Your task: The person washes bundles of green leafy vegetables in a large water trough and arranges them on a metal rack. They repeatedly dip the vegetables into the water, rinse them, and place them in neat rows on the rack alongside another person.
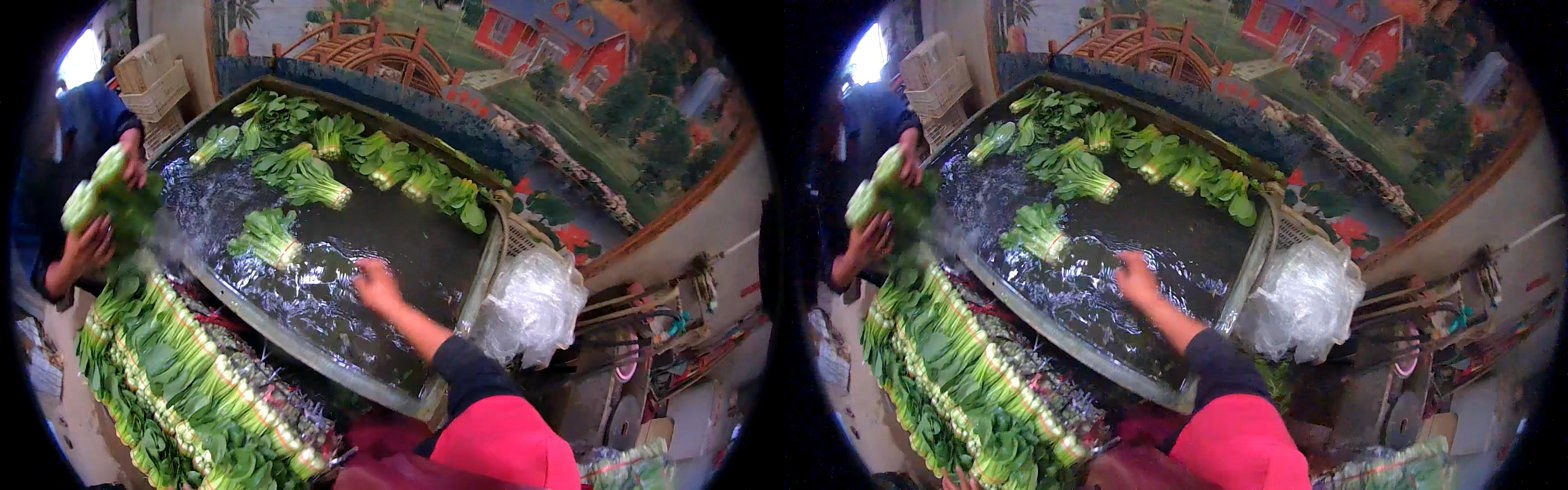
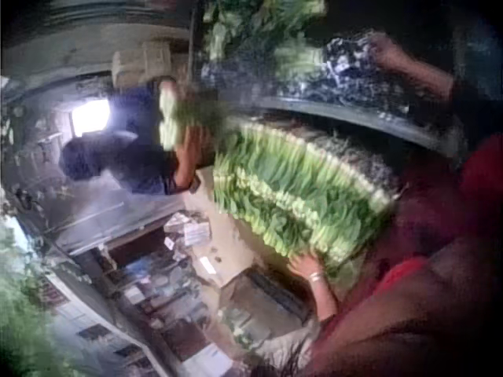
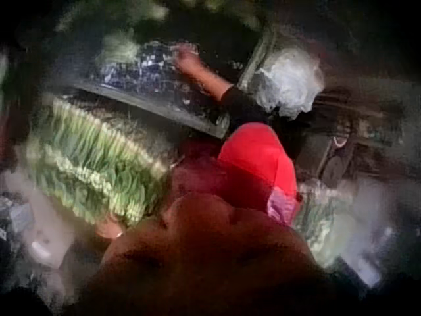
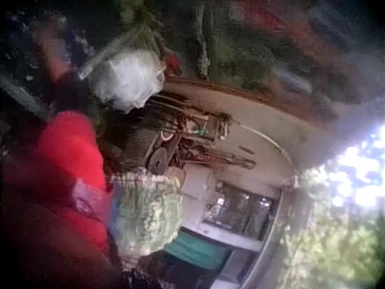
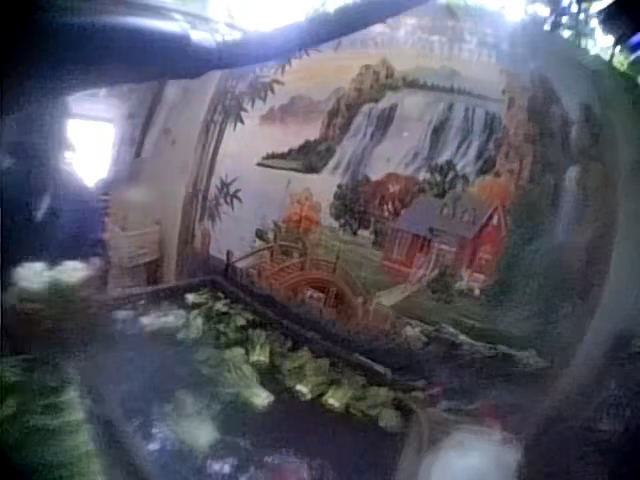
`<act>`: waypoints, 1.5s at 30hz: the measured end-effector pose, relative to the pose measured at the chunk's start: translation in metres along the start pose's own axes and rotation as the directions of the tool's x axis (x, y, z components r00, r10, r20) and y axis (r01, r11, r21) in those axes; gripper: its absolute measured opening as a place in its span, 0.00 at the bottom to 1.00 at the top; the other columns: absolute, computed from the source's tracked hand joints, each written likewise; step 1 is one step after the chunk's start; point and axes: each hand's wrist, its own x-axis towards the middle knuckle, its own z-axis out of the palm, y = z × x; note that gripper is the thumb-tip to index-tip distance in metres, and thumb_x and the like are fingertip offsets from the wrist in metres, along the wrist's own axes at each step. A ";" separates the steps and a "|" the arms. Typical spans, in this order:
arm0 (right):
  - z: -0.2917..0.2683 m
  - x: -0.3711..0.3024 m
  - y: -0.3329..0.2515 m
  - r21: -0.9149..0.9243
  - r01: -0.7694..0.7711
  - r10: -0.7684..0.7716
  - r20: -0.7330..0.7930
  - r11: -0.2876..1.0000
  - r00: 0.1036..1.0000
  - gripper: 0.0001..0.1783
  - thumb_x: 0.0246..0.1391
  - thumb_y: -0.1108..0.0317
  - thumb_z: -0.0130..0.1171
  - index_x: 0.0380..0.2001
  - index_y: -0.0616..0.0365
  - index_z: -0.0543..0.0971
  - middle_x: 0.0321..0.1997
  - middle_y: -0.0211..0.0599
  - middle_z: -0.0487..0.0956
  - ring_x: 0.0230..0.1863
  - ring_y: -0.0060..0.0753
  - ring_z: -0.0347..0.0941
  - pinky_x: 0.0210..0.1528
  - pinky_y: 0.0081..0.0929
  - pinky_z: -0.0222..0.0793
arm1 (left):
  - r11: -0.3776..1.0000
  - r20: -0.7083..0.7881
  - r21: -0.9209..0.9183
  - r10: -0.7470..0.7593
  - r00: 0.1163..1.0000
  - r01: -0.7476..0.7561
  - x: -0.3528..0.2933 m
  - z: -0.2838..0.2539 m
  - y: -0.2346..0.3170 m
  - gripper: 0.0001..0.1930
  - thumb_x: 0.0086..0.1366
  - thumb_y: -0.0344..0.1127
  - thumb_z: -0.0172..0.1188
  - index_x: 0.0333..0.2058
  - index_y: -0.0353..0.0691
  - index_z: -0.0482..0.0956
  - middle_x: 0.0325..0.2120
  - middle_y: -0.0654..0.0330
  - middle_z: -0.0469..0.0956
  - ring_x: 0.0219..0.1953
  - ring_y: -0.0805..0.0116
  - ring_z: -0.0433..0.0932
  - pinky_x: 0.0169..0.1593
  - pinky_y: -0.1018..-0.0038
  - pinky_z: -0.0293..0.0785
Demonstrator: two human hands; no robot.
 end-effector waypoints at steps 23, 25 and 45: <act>-0.037 0.269 0.230 0.518 -0.806 0.783 0.357 0.287 0.509 0.43 0.50 0.39 0.73 0.62 0.56 0.74 0.54 0.39 0.80 0.45 0.39 0.79 0.40 0.42 0.82 | 0.473 -0.097 0.049 0.879 0.467 -0.880 0.557 -0.098 0.444 0.31 0.70 0.40 0.50 0.72 0.52 0.61 0.69 0.56 0.67 0.75 0.56 0.57 0.79 0.52 0.40; -0.069 0.229 0.221 0.289 -0.890 0.567 0.691 0.352 0.449 0.52 0.52 0.32 0.68 0.71 0.52 0.66 0.61 0.42 0.76 0.49 0.45 0.80 0.46 0.42 0.79 | 0.504 0.013 -0.017 0.864 0.504 -0.864 0.559 -0.091 0.453 0.29 0.71 0.42 0.50 0.70 0.51 0.66 0.62 0.58 0.74 0.72 0.57 0.62 0.80 0.54 0.35; -0.071 0.143 0.027 0.219 0.193 -0.289 0.620 0.957 0.729 0.53 0.29 0.53 0.83 0.62 0.54 0.71 0.55 0.43 0.82 0.59 0.44 0.78 0.70 0.44 0.65 | -0.526 0.219 -0.828 0.019 0.976 0.196 0.352 -0.153 0.450 0.41 0.52 0.35 0.81 0.60 0.38 0.63 0.55 0.55 0.78 0.58 0.66 0.77 0.63 0.64 0.73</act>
